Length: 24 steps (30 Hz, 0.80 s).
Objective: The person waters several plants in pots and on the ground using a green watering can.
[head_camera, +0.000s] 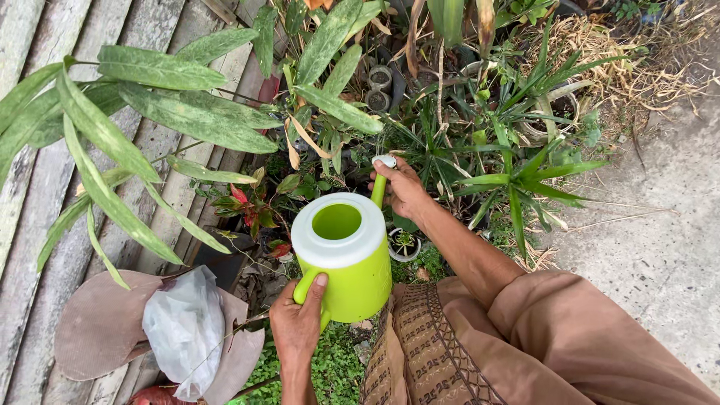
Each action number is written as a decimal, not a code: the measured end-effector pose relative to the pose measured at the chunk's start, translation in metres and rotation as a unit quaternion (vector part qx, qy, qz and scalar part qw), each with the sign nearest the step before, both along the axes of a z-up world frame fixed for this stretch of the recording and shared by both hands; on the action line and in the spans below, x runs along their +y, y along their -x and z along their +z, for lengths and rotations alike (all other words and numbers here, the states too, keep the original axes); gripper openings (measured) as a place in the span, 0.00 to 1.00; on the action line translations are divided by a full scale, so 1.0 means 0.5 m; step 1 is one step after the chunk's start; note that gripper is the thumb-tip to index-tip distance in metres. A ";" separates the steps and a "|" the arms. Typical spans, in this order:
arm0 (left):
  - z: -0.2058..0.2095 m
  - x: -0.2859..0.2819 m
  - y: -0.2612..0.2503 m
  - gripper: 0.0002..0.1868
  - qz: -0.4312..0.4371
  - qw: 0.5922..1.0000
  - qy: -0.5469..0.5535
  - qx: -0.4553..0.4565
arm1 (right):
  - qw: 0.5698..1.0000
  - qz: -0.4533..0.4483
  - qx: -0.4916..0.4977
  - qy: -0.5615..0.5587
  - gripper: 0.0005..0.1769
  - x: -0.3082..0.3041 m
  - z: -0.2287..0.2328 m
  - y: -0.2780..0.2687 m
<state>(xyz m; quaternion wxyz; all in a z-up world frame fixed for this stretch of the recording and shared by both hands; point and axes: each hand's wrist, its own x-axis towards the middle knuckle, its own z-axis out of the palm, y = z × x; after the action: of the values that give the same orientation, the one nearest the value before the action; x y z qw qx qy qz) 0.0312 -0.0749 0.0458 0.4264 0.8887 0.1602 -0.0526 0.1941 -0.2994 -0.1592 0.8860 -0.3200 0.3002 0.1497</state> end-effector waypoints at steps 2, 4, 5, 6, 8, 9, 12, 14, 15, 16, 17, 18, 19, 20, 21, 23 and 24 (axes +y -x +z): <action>-0.008 0.000 -0.008 0.17 0.009 1.000 0.014 0.008 | 1.000 0.003 -0.010 0.008 0.27 -0.007 0.006 -0.005; -0.020 0.006 -0.012 0.17 0.034 0.998 0.034 0.037 | 1.000 -0.003 -0.012 0.009 0.29 -0.012 0.013 -0.011; -0.026 0.012 -0.007 0.16 0.032 0.998 0.050 0.022 | 1.000 -0.007 -0.012 0.010 0.31 -0.013 0.016 -0.011; -0.035 0.017 -0.007 0.16 0.029 0.997 0.066 0.004 | 1.000 -0.009 -0.013 0.017 0.32 -0.013 0.019 -0.012; -0.058 0.032 -0.002 0.15 0.026 0.997 0.077 -0.014 | 0.999 -0.011 -0.012 0.031 0.35 -0.009 0.024 -0.007; -0.071 0.044 -0.002 0.15 0.027 0.997 0.071 -0.014 | 0.999 -0.015 -0.015 0.035 0.35 -0.008 0.025 -0.005; -0.106 0.084 0.022 0.15 0.010 0.996 0.077 -0.038 | 0.998 -0.020 -0.027 0.046 0.37 0.006 0.024 0.006; -0.124 0.103 0.036 0.14 0.012 0.995 0.089 -0.045 | 0.998 -0.021 -0.035 0.052 0.37 0.019 0.019 0.022; -0.131 0.111 0.045 0.14 0.023 0.994 0.094 -0.040 | 0.998 -0.023 -0.045 0.049 0.37 0.026 0.013 0.028; -0.138 0.118 0.054 0.13 0.034 0.994 0.101 -0.035 | 0.997 -0.026 -0.056 0.047 0.36 0.032 0.006 0.032; -0.143 0.125 0.064 0.13 0.041 0.994 0.100 -0.032 | 0.996 -0.028 -0.066 0.045 0.36 0.038 -0.002 0.037; -0.148 0.129 0.072 0.13 0.047 0.993 0.102 -0.031 | 0.996 -0.029 -0.076 0.043 0.36 0.042 -0.008 0.040; -0.152 0.133 0.078 0.13 0.053 0.993 0.103 -0.031 | 0.995 -0.031 -0.086 0.042 0.36 0.048 -0.013 0.046; -0.156 0.137 0.084 0.13 0.053 0.991 0.116 -0.037 | 0.994 -0.030 -0.095 0.040 0.36 0.054 -0.018 0.052; -0.160 0.141 0.090 0.13 0.052 0.989 0.129 -0.043 | 0.993 -0.031 -0.103 0.043 0.36 0.058 -0.022 0.058; -0.160 0.149 0.107 0.13 0.059 0.989 0.128 -0.042 | 0.991 -0.031 -0.120 0.046 0.36 0.067 -0.021 0.069; -0.157 0.153 0.116 0.13 0.065 0.991 0.116 -0.035 | 0.993 -0.021 -0.105 0.048 0.37 0.070 -0.017 0.074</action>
<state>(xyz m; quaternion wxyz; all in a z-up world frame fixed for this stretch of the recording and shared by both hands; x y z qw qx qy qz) -0.0266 0.0016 -0.0328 0.5344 0.8223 0.1952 -0.0117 0.1571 -0.2642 -0.1679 0.8992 -0.3699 0.2187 0.0818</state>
